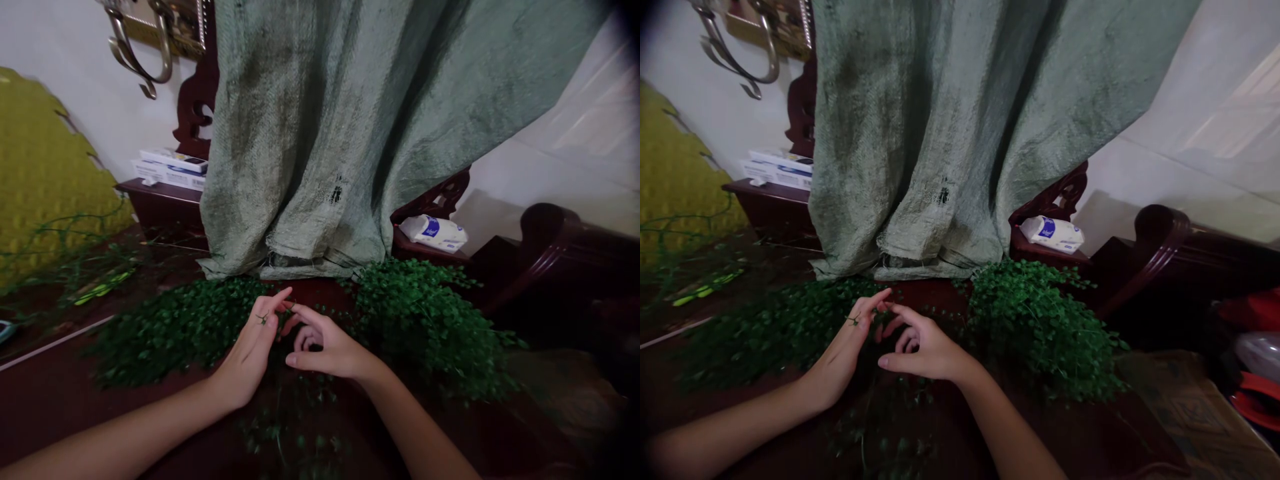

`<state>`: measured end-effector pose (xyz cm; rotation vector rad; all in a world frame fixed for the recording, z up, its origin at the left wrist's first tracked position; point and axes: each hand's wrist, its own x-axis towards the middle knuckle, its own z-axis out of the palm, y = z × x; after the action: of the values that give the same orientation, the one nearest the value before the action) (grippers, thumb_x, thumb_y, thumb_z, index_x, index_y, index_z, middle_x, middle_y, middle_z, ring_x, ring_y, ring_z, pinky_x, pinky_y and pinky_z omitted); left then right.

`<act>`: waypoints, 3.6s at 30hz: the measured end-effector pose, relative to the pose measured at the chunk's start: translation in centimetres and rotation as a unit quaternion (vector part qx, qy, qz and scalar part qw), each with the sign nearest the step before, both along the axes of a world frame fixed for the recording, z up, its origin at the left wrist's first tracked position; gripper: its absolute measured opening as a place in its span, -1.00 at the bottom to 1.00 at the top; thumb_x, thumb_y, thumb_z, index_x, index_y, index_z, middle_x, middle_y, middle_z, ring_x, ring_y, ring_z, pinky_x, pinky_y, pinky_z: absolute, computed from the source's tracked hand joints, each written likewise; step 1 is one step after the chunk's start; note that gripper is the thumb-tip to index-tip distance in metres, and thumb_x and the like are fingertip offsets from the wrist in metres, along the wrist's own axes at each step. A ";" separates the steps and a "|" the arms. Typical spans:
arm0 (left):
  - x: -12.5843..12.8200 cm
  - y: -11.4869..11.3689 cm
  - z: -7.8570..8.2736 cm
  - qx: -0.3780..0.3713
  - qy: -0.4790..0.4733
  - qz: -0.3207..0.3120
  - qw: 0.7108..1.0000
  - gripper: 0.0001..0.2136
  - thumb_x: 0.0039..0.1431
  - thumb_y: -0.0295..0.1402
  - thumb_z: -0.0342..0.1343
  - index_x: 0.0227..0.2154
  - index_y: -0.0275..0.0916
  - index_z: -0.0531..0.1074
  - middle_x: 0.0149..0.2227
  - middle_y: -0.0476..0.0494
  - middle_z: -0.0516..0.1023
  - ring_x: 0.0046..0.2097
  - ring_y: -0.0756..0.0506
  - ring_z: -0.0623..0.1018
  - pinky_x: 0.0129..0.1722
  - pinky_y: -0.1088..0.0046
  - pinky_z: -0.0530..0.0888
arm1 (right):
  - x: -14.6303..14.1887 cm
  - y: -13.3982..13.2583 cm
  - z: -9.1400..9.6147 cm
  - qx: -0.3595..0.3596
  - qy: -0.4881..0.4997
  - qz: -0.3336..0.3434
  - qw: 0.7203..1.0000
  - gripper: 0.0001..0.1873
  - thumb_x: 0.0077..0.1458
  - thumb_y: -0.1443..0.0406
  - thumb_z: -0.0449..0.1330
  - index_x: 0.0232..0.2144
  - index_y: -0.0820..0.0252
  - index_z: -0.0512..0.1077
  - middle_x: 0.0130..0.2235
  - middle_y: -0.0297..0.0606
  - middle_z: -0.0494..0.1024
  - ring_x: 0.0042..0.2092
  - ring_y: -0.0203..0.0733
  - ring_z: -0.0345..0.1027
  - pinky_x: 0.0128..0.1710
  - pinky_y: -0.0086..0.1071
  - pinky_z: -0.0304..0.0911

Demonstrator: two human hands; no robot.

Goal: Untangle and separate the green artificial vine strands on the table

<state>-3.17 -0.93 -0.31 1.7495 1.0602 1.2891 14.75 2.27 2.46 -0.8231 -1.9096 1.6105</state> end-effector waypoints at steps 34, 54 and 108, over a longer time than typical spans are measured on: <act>0.4 1.3 -0.5 -0.021 -0.058 0.148 0.987 -0.72 0.30 -0.19 -0.07 0.01 -0.14 0.11 0.01 -0.16 0.25 0.06 -0.15 0.34 0.11 0.10 0.27 | 0.1 -0.4 0.5 -0.139 0.123 0.114 0.976 -0.34 -0.09 0.39 0.38 0.07 0.16 0.28 -0.38 -0.39 0.49 -0.43 -0.37 0.37 -0.40 -0.45 0.33; 0.3 0.4 -0.1 0.075 0.085 0.158 0.981 -0.40 0.31 -0.23 -0.06 0.32 -0.12 -0.18 0.31 -0.28 -0.09 0.34 -0.24 0.01 0.27 -0.01 0.08 | 0.1 0.9 -0.1 -0.198 0.254 -0.061 0.945 -0.39 -0.25 0.46 0.38 -0.07 0.15 0.40 -0.30 -0.35 0.38 -0.38 -0.37 0.25 -0.44 -0.48 0.18; 0.7 -0.7 0.4 0.165 0.209 -0.025 0.963 -0.84 -0.01 -0.56 -0.01 -0.61 -0.26 0.37 -0.35 -0.08 0.22 -0.24 -0.13 0.31 -0.27 0.28 0.30 | 0.2 -0.6 0.8 -0.092 0.084 0.022 0.992 -0.54 -0.10 0.40 0.34 -0.19 0.10 0.23 -0.37 -0.47 0.19 -0.41 -0.40 -0.02 -0.41 -0.51 0.07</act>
<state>-2.46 -1.65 0.10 2.3624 1.0584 1.1380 14.90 1.66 3.26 -0.6960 -1.6924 1.8431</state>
